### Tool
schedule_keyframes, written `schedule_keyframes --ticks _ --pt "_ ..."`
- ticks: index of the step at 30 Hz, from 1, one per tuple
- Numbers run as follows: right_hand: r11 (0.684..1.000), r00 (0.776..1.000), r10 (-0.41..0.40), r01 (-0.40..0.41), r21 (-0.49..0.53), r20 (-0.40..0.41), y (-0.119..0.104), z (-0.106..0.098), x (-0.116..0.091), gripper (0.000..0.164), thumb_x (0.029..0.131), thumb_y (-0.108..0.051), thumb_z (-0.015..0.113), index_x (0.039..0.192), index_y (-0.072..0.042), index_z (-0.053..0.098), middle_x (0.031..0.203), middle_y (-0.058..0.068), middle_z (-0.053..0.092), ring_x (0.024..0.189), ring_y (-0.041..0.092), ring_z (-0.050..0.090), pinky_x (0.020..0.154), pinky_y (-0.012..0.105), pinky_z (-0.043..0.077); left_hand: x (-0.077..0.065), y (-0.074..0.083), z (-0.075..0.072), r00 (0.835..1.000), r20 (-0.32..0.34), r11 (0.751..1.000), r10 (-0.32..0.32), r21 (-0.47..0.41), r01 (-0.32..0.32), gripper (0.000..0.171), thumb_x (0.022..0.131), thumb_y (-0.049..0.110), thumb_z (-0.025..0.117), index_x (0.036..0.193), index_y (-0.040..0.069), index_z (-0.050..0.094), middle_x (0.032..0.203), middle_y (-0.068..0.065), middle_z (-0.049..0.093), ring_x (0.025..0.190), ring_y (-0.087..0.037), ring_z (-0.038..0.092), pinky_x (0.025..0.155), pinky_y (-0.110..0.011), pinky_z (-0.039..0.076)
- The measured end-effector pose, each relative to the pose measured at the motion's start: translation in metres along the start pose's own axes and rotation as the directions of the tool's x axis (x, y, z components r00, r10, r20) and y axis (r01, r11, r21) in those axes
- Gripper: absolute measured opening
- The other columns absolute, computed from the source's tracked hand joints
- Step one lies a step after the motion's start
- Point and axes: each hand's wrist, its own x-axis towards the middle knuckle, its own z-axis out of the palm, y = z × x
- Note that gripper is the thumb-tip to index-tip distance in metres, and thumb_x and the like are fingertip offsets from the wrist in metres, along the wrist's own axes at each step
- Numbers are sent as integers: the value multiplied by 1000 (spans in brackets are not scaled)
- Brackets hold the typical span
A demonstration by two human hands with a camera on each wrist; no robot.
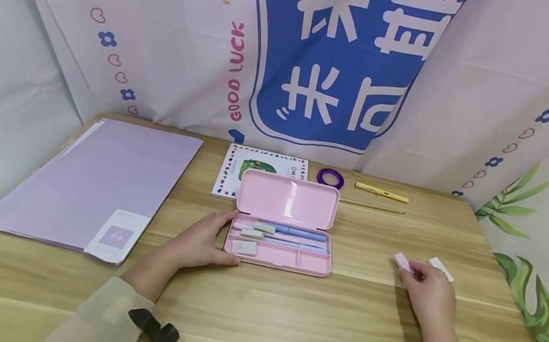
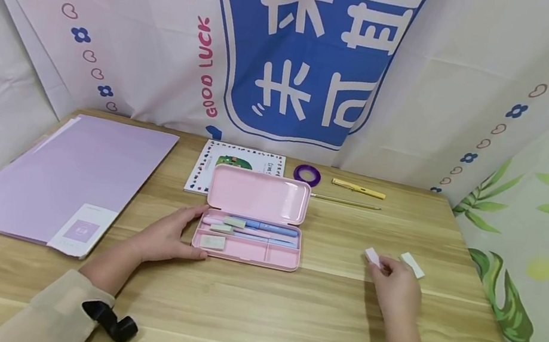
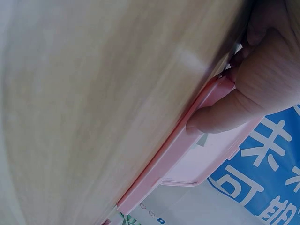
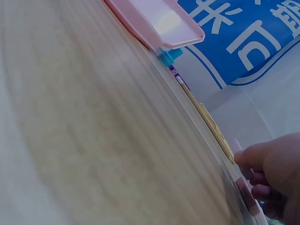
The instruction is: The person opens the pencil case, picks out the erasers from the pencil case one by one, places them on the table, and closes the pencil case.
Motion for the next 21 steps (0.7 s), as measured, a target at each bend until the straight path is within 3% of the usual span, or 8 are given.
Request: schedule_keyframes --ticks 5,12,15,21 --pt "999 998 12 -9 -41 68 5 -1 3 41 95 -28 62 120 4 65 135 27 55 126 48 50 102 61 41 0 0 0 1000 4 1000 -10 -1 10 105 71 46 84 154 11 30 157 -16 34 147 -41 27 119 -57 25" --pt "1000 999 -21 22 -20 37 0 1 -1 48 97 -36 58 123 4 62 119 28 60 110 43 55 93 58 45 1 -1 1 1000 9 1000 -18 4 18 104 72 47 83 153 11 30 158 -16 34 148 -43 23 121 -58 20" --pt "998 998 -57 56 24 22 -9 5 -2 53 98 -39 55 127 5 60 121 28 58 111 43 56 94 57 46 1 -1 1 1000 11 1000 -17 4 17 105 71 47 84 154 11 29 158 -16 34 148 -43 23 121 -58 21" --pt "977 982 -188 185 101 24 -40 24 -1 42 95 -34 62 121 -1 67 118 23 62 98 32 63 85 48 52 1 -1 1 1000 10 1000 -21 -3 21 106 71 47 84 154 12 28 159 -15 32 148 -42 24 119 -59 23"
